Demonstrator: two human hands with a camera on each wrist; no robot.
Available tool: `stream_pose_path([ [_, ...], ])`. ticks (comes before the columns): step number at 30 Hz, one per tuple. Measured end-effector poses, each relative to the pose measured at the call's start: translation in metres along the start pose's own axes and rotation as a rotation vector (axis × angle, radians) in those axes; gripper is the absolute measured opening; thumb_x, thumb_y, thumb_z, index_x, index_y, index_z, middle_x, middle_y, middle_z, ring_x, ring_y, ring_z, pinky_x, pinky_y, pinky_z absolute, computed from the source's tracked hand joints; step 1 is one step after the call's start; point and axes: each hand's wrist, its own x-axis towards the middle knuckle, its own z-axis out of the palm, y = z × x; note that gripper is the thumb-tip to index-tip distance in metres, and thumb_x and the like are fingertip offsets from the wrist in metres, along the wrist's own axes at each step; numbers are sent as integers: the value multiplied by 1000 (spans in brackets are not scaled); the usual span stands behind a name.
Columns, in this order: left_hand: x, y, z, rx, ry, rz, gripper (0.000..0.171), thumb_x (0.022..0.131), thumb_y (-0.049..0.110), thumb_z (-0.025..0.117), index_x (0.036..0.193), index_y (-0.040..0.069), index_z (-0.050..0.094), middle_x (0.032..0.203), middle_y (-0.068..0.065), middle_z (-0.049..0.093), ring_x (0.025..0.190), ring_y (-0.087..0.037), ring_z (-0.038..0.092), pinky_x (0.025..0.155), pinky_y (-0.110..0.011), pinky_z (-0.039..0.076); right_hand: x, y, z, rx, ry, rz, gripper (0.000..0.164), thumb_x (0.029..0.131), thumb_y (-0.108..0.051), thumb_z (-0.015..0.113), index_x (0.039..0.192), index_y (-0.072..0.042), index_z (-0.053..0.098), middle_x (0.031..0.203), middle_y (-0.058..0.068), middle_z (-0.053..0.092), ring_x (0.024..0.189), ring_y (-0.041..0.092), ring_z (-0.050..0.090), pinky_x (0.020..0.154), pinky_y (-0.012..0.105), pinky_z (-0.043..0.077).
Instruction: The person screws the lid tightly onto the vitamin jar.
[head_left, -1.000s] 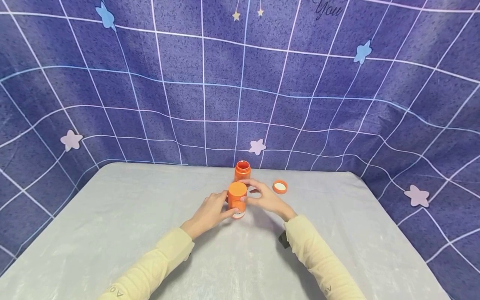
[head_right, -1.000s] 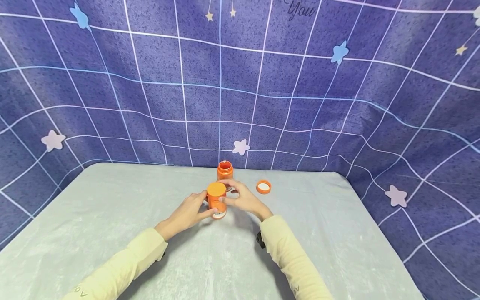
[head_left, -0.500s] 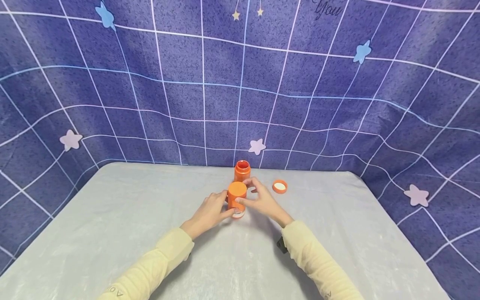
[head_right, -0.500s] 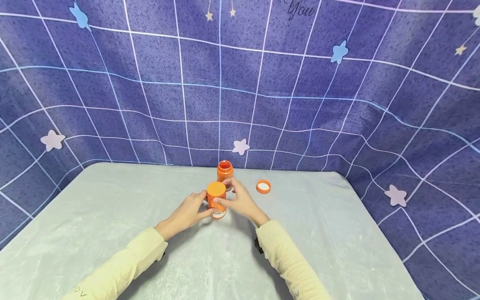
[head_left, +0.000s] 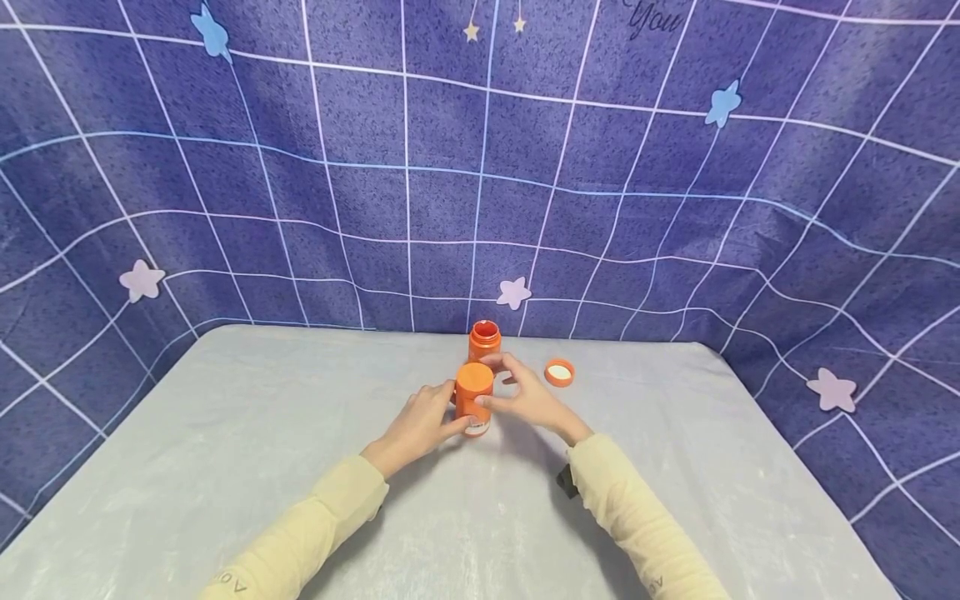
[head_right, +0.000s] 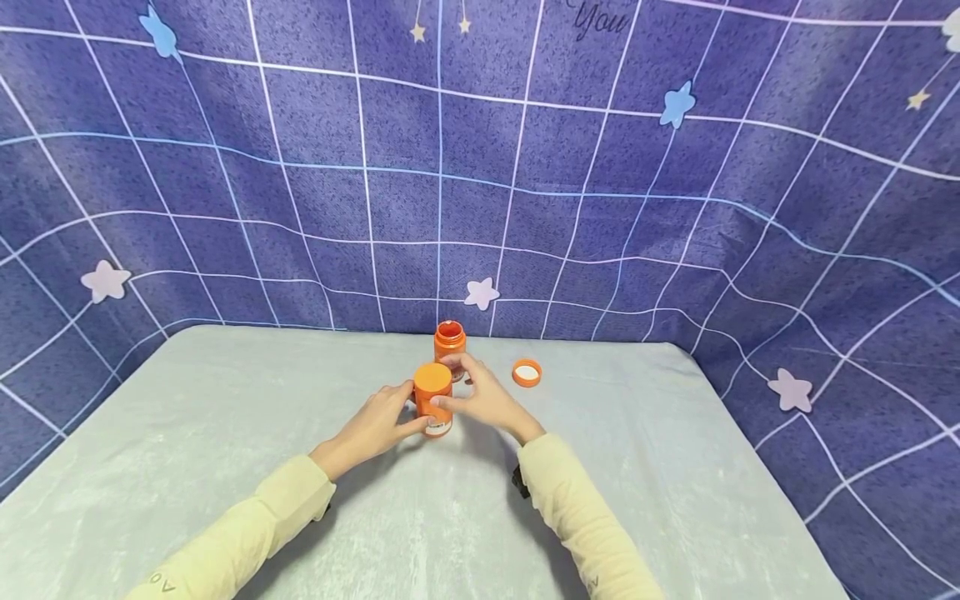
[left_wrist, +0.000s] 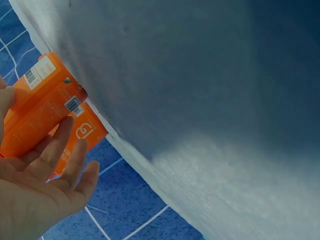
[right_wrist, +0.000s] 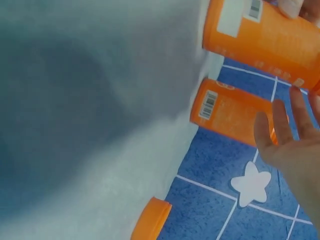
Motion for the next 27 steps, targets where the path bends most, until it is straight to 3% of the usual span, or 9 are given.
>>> stream_pose_path([
  [7,1,0,0,-5,-2,7,42,79,42,67,106,11,56,95,-4,67,85,-23,60,76,-40,47,5,20,-7,14,-92,-36,56,81,-16,68,131,-9,44,123,3,52,109,22,47,93,48,39],
  [13,0,1,-1,-4,9,13,42,79,41,68,106,11,57,93,-4,67,85,-23,60,76,-41,46,6,20,-7,13,-101,-41,49,82,-15,66,128,-13,48,124,4,53,108,24,48,93,50,39],
  [22,1,0,-2,9,7,21,41,80,41,67,105,11,57,91,-6,67,82,-24,59,74,-41,46,0,-10,-2,54,24,-22,41,78,-6,69,115,2,51,111,17,57,102,34,49,90,54,38],
  [27,2,0,-1,27,13,26,36,79,39,68,100,12,56,89,-3,67,81,-23,60,71,-40,47,2,0,8,46,102,-5,43,76,-8,72,111,1,49,107,16,56,101,29,51,89,55,39],
])
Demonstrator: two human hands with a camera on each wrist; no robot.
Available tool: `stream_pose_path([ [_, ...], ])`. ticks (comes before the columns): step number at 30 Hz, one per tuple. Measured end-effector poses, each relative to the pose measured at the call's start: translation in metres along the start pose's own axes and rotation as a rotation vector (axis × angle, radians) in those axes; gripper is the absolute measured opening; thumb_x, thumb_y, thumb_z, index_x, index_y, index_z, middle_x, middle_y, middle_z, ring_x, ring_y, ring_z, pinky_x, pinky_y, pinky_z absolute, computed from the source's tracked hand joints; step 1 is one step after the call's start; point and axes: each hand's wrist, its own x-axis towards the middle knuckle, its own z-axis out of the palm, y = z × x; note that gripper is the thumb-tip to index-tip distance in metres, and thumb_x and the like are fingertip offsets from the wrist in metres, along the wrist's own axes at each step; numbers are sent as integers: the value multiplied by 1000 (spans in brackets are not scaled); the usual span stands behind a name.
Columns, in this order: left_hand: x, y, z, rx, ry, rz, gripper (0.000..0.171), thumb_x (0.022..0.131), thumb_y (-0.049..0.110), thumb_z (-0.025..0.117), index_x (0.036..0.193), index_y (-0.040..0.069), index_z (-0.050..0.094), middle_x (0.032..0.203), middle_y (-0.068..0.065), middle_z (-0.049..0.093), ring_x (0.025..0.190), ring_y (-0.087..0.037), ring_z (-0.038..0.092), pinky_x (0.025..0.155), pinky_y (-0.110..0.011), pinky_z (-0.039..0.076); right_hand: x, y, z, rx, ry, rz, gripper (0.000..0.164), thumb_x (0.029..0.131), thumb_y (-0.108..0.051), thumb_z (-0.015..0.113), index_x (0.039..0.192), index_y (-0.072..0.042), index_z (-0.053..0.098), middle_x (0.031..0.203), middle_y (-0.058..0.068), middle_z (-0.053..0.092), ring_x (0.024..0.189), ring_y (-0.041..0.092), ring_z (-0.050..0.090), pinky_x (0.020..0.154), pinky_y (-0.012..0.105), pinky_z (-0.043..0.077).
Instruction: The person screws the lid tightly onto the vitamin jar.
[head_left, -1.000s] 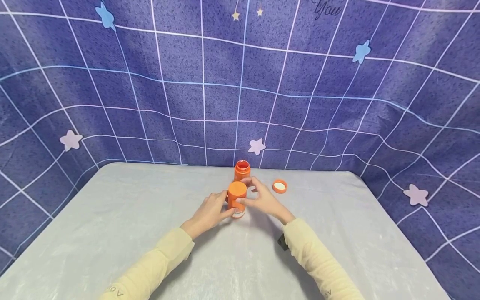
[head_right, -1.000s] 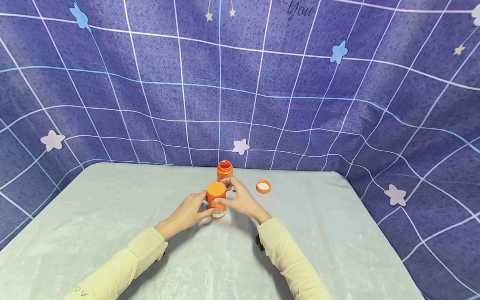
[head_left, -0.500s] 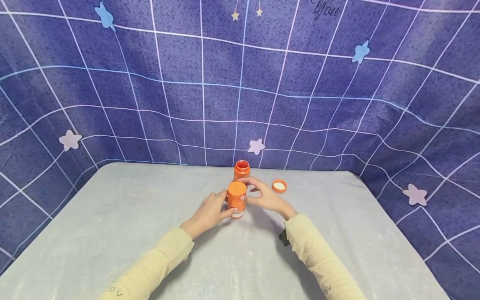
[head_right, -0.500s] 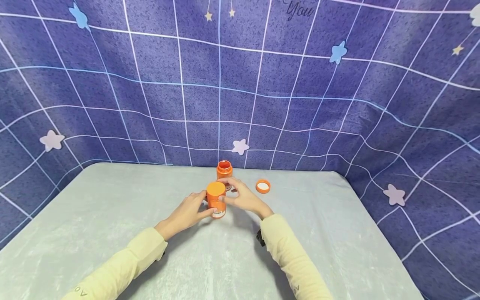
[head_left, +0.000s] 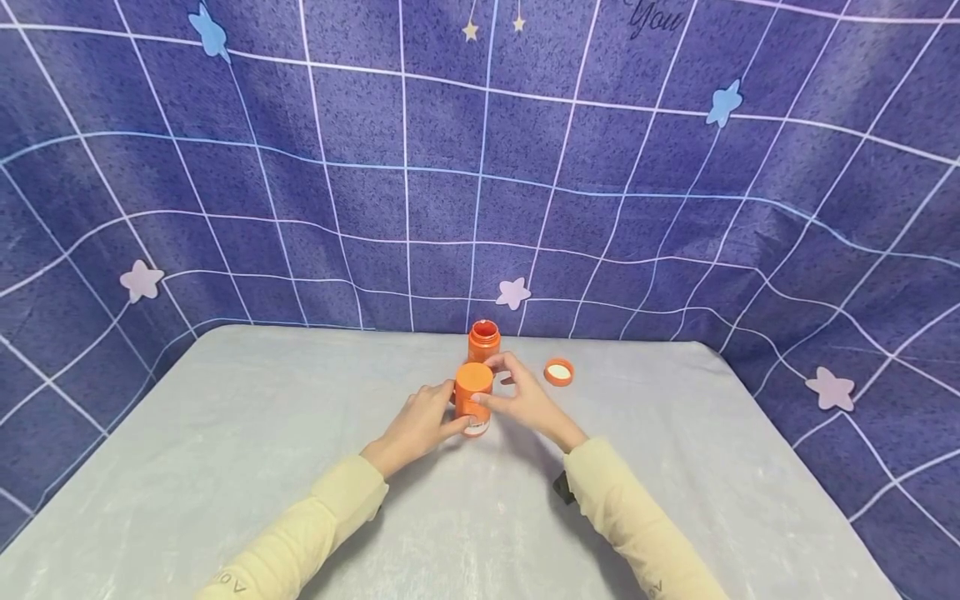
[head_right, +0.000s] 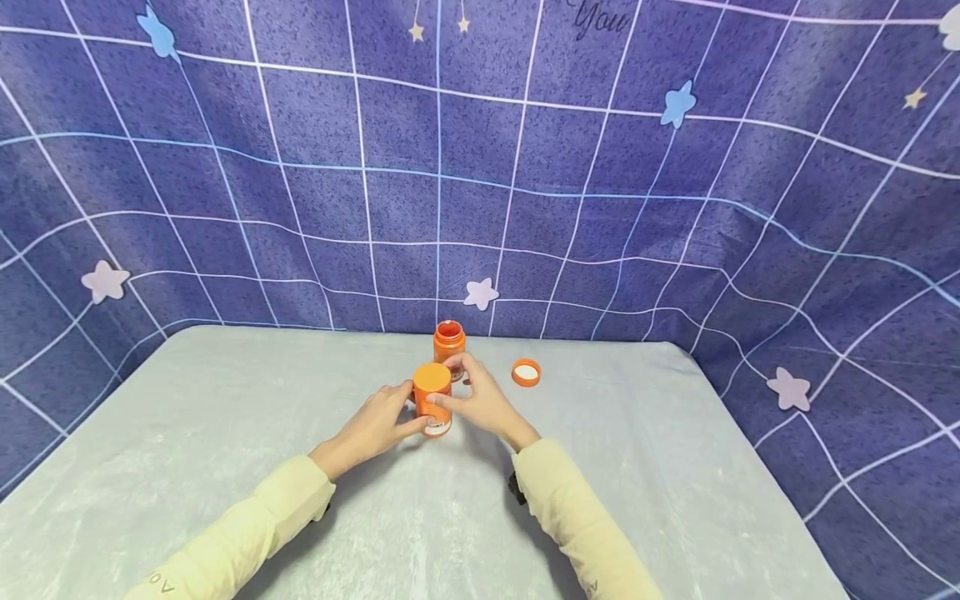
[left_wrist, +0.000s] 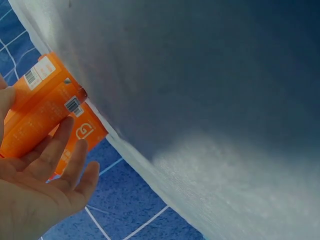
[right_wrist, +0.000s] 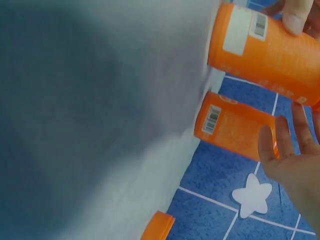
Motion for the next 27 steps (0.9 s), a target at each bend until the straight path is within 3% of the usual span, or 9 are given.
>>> stream_pose_path([
  [6,1,0,0,3,11,10,31,79,35,69,98,14,57,90,-1,67,82,-22,61,71,-39,47,3,20,6,-14,37,1,44,75,-13,74,109,-6,47,106,11,56,102,22,52,88,53,41],
  [12,0,1,0,-9,-4,-4,35,79,38,69,100,13,57,91,-2,67,83,-23,61,73,-40,47,0,7,3,-9,21,-9,45,76,-10,73,111,-1,47,108,15,56,103,27,52,88,55,40],
  [17,0,0,1,1,1,5,33,79,35,69,99,12,56,90,-3,67,82,-23,60,73,-41,47,5,24,1,-25,-27,-26,52,77,-15,73,120,-5,47,117,8,54,106,21,50,88,51,41],
  [27,0,1,0,-8,2,11,35,79,36,69,100,11,56,91,-4,67,82,-23,61,73,-40,48,8,23,-9,-38,-166,-27,54,79,-16,69,129,-13,47,123,3,52,107,19,46,91,46,41],
])
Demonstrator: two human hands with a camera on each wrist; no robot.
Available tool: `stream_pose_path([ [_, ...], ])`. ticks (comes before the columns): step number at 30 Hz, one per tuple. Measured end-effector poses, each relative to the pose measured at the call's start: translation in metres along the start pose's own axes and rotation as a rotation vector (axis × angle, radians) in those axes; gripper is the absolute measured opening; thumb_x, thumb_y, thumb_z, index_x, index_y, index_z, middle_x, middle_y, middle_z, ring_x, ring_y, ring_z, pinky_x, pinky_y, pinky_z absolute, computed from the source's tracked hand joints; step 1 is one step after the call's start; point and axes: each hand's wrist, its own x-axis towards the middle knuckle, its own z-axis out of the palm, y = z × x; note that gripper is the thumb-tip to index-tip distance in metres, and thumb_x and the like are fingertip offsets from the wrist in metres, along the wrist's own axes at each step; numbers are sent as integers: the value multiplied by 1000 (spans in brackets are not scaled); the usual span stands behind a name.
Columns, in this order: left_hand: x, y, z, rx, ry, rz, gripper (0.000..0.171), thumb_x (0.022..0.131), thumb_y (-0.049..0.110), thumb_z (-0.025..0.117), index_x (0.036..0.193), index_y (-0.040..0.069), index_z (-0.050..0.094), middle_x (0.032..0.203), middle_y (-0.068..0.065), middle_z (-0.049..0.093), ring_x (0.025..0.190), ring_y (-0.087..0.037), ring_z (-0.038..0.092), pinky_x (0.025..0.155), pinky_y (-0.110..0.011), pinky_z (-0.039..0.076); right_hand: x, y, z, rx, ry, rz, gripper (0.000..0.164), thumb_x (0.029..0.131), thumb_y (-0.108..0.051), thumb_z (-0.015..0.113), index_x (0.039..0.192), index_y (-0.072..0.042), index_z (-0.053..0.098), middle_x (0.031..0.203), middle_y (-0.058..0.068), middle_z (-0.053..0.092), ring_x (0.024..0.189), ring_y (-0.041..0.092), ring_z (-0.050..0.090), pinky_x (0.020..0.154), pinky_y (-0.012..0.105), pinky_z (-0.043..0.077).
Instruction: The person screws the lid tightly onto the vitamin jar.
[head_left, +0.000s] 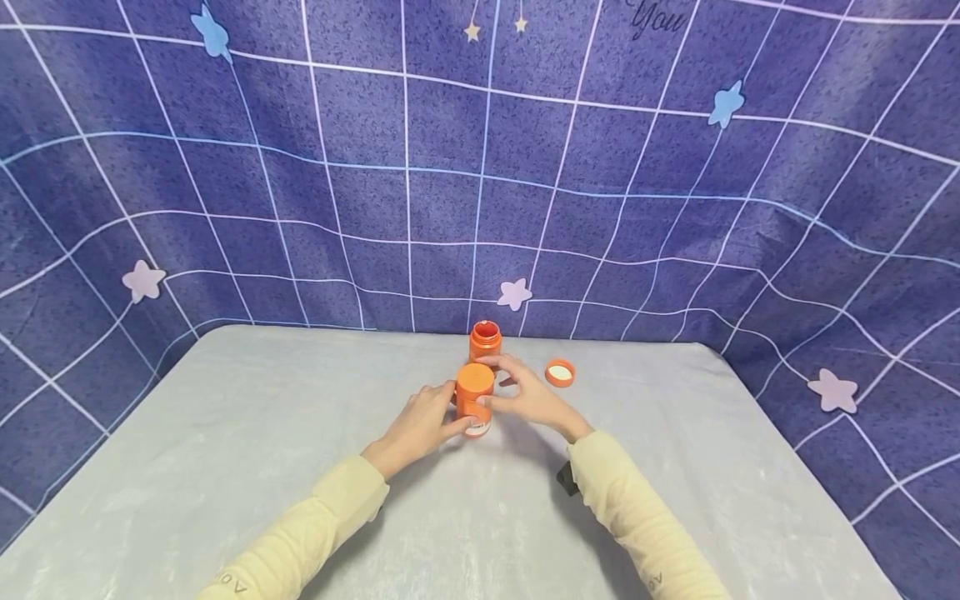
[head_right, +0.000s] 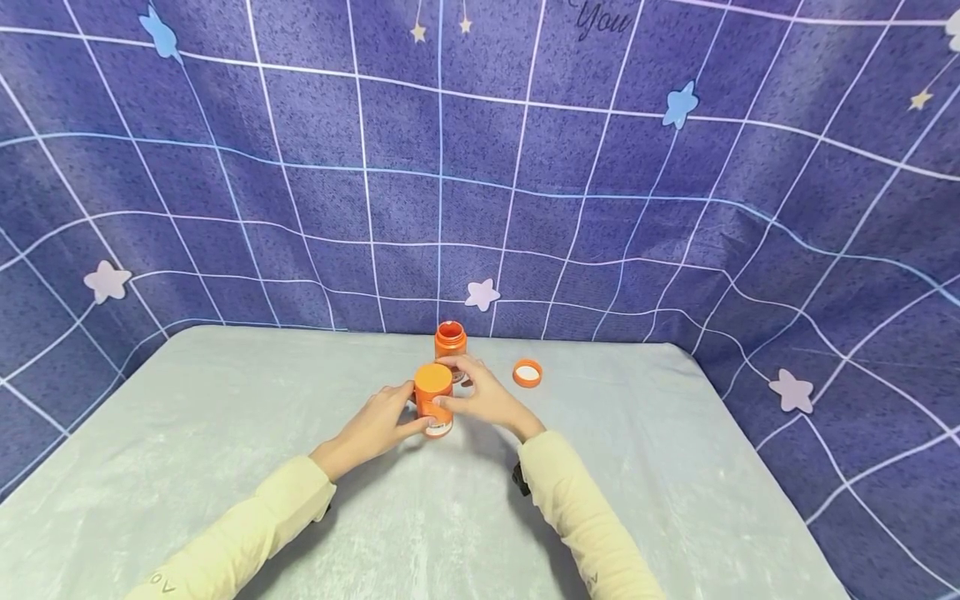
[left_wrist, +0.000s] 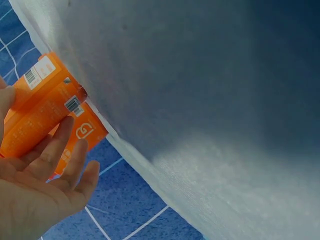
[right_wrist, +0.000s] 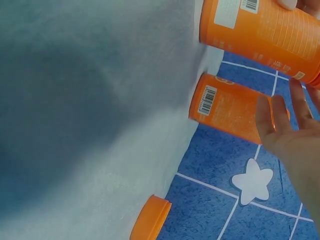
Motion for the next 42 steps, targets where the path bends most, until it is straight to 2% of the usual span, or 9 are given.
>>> stream_pose_path([
  [4,-1,0,0,-16,-1,-2,40,79,38,68,104,10,56,95,-5,68,85,-24,61,76,-41,47,-1,-5,-2,-2,-28,1,52,81,-11,66,129,-13,47,127,5,50,110,20,46,92,47,41],
  [9,-1,1,0,-28,-2,-5,42,79,40,68,107,10,56,97,-4,68,87,-24,61,78,-41,46,-4,-24,-3,23,-41,-26,49,82,-3,61,129,-1,45,128,16,48,113,30,46,92,54,38],
  [12,-1,0,0,-22,-3,-4,42,80,40,67,107,10,56,97,-4,68,87,-24,61,78,-41,46,-6,-30,-3,40,-26,-17,47,82,-3,61,127,1,46,126,18,49,110,33,46,92,57,37],
  [18,-2,0,0,-9,2,-6,37,80,39,68,102,11,56,93,-3,67,84,-23,60,75,-40,47,-4,-10,6,2,56,45,44,81,-13,68,121,-11,50,116,4,54,103,18,47,91,47,41],
  [23,-2,1,-1,7,4,2,33,79,36,68,99,12,56,90,-2,66,82,-22,60,73,-39,46,-3,-2,13,-1,127,22,43,78,-16,71,114,-7,50,111,8,55,103,21,50,88,50,43],
  [27,-2,1,-1,11,9,9,33,79,35,69,99,12,55,89,-2,66,81,-23,60,72,-40,46,-3,-2,15,-2,151,25,44,77,-16,73,112,-6,49,110,8,55,104,22,51,87,50,43],
  [35,-3,2,-1,13,15,11,33,78,33,69,99,11,56,89,-2,66,81,-23,60,72,-40,47,-3,-3,17,-2,153,45,45,76,-15,74,111,-6,47,108,8,56,104,22,51,88,50,43],
  [42,-4,2,-1,7,6,8,32,79,33,69,98,11,55,89,-2,66,81,-23,60,72,-41,47,-5,-2,13,10,103,34,52,78,-14,71,122,-7,45,122,8,52,111,22,48,89,50,41],
])
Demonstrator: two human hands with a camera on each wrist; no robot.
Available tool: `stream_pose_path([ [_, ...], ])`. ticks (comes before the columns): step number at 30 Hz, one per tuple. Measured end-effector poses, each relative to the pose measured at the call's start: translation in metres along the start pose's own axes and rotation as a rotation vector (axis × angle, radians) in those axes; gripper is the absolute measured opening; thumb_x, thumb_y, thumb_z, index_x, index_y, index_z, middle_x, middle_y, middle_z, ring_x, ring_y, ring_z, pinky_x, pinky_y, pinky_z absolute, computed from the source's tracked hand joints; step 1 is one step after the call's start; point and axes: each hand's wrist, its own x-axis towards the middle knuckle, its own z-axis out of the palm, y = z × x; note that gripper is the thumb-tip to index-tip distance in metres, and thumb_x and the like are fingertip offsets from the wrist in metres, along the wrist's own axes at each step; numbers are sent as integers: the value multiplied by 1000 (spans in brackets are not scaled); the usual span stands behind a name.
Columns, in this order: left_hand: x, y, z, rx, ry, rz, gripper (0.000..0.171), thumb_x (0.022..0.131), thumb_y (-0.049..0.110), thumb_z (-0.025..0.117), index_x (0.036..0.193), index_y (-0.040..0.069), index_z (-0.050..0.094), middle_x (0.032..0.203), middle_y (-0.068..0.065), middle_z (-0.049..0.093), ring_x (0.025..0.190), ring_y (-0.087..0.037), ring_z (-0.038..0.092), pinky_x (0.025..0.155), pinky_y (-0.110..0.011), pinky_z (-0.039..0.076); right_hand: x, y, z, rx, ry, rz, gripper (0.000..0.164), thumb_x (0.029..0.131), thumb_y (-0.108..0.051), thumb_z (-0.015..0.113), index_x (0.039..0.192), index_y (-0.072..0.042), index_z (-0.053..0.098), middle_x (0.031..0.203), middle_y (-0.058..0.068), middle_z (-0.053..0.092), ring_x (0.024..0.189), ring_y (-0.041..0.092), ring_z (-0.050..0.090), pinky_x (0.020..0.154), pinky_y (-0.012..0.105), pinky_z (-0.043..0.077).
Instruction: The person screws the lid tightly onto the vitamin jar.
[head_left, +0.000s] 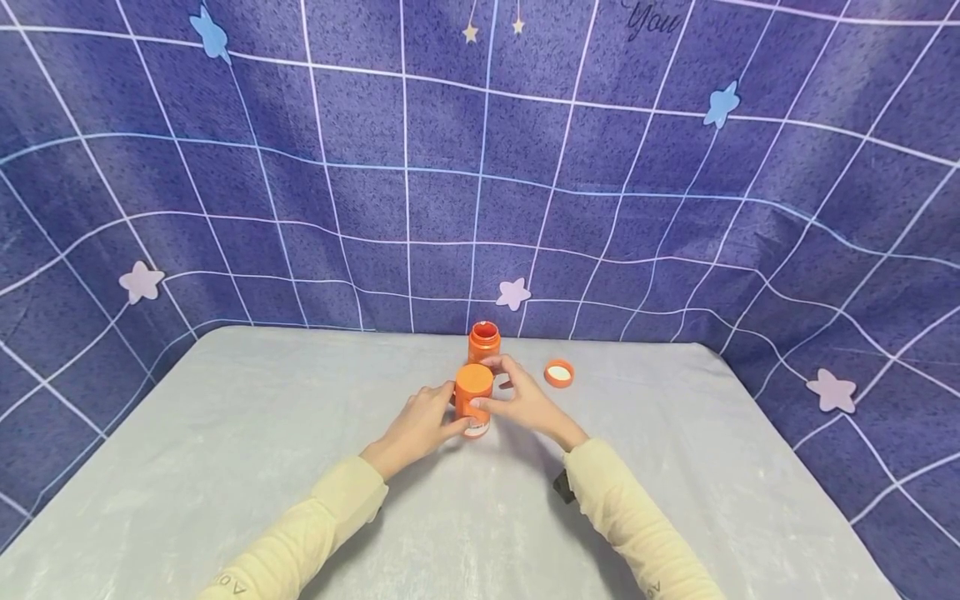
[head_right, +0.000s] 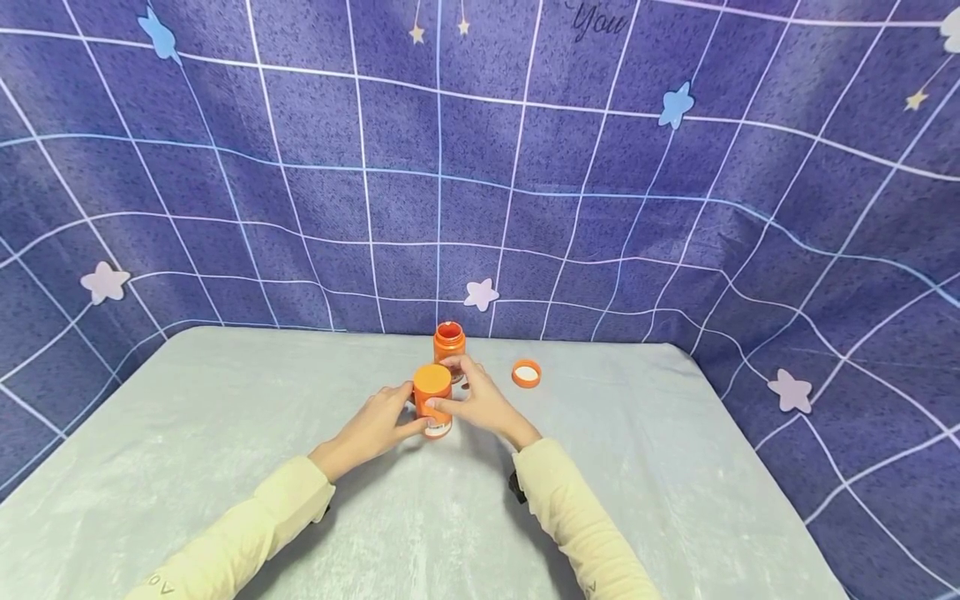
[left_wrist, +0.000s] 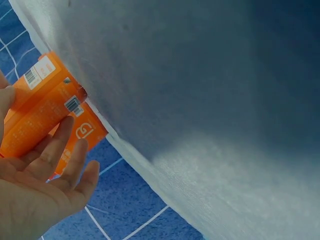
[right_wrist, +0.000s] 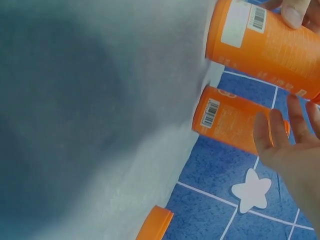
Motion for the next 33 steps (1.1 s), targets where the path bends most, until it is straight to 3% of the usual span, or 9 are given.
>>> stream_pose_path([
  [6,0,0,-1,-5,-4,-3,33,79,35,69,99,11,55,89,-2,66,81,-23,60,73,-41,46,-1,-7,-7,-4,-72,-33,56,81,-15,68,130,-4,43,126,6,50,109,20,46,90,49,40],
  [13,0,0,0,-22,-14,-12,39,80,39,68,103,11,55,96,-4,67,86,-25,61,76,-41,47,-6,-36,-15,55,-136,-25,51,84,-4,62,130,4,42,129,20,46,114,35,44,94,57,35],
  [19,0,-1,0,-22,-12,-9,40,80,39,67,105,11,55,97,-5,67,86,-25,61,77,-42,47,-5,-35,-16,64,-146,-27,49,84,-2,61,129,6,42,129,22,46,116,35,44,95,57,35],
  [26,-1,-1,1,-26,-12,-16,41,80,40,67,107,11,56,98,-4,67,86,-24,60,77,-40,46,-2,-5,-8,6,-66,-14,47,82,-10,66,125,-5,48,122,12,53,108,28,46,93,55,37],
  [33,-1,-1,1,-2,-7,-18,36,80,38,68,101,12,56,91,-3,66,81,-22,59,74,-40,46,-1,-2,0,-48,50,-9,42,77,-17,72,111,-7,51,106,6,57,102,19,51,89,46,40],
])
